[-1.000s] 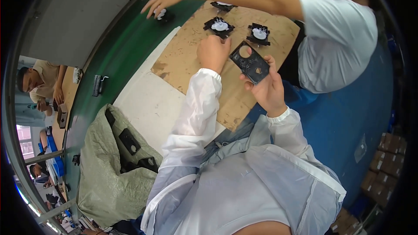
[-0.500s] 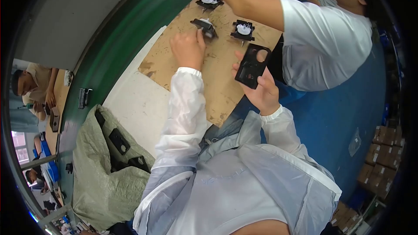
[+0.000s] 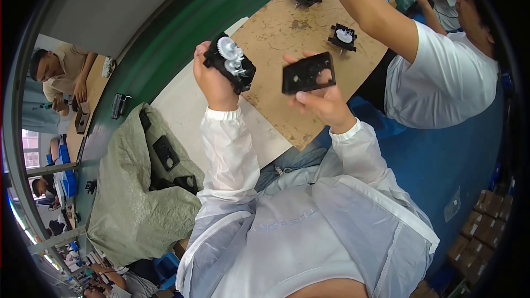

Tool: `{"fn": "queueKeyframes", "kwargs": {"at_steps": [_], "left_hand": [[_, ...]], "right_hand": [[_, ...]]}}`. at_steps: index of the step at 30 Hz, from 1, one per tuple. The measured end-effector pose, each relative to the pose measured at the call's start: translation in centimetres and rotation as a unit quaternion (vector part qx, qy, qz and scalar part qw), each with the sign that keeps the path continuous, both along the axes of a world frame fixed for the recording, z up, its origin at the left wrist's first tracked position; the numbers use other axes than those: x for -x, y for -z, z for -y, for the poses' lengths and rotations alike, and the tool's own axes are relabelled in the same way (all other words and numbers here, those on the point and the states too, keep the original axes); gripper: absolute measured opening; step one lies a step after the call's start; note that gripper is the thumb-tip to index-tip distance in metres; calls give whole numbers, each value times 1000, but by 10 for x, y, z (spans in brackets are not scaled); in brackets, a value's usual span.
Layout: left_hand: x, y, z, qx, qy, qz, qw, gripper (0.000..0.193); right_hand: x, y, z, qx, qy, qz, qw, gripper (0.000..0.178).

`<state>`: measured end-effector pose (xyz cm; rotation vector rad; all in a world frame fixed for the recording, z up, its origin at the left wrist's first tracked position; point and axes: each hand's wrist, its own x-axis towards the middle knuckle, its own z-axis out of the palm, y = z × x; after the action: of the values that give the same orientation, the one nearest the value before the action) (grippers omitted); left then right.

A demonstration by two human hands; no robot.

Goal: Assemble small electronic components by attaching fans to plastic frames on an assembly line.

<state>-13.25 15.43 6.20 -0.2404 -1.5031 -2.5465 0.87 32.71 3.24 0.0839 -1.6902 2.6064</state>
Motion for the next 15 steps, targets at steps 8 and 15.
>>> {"fn": "queueKeyframes", "kwargs": {"at_steps": [8, 15], "left_hand": [[-32, -47, 30, -93, 59, 94, 990, 23], [-52, -59, 39, -36, 19, 83, 996, 24]], "right_hand": [[36, -29, 38, 260, -7, -152, 954, 61], [48, -54, 78, -9, 85, -300, 950, 50]]}}
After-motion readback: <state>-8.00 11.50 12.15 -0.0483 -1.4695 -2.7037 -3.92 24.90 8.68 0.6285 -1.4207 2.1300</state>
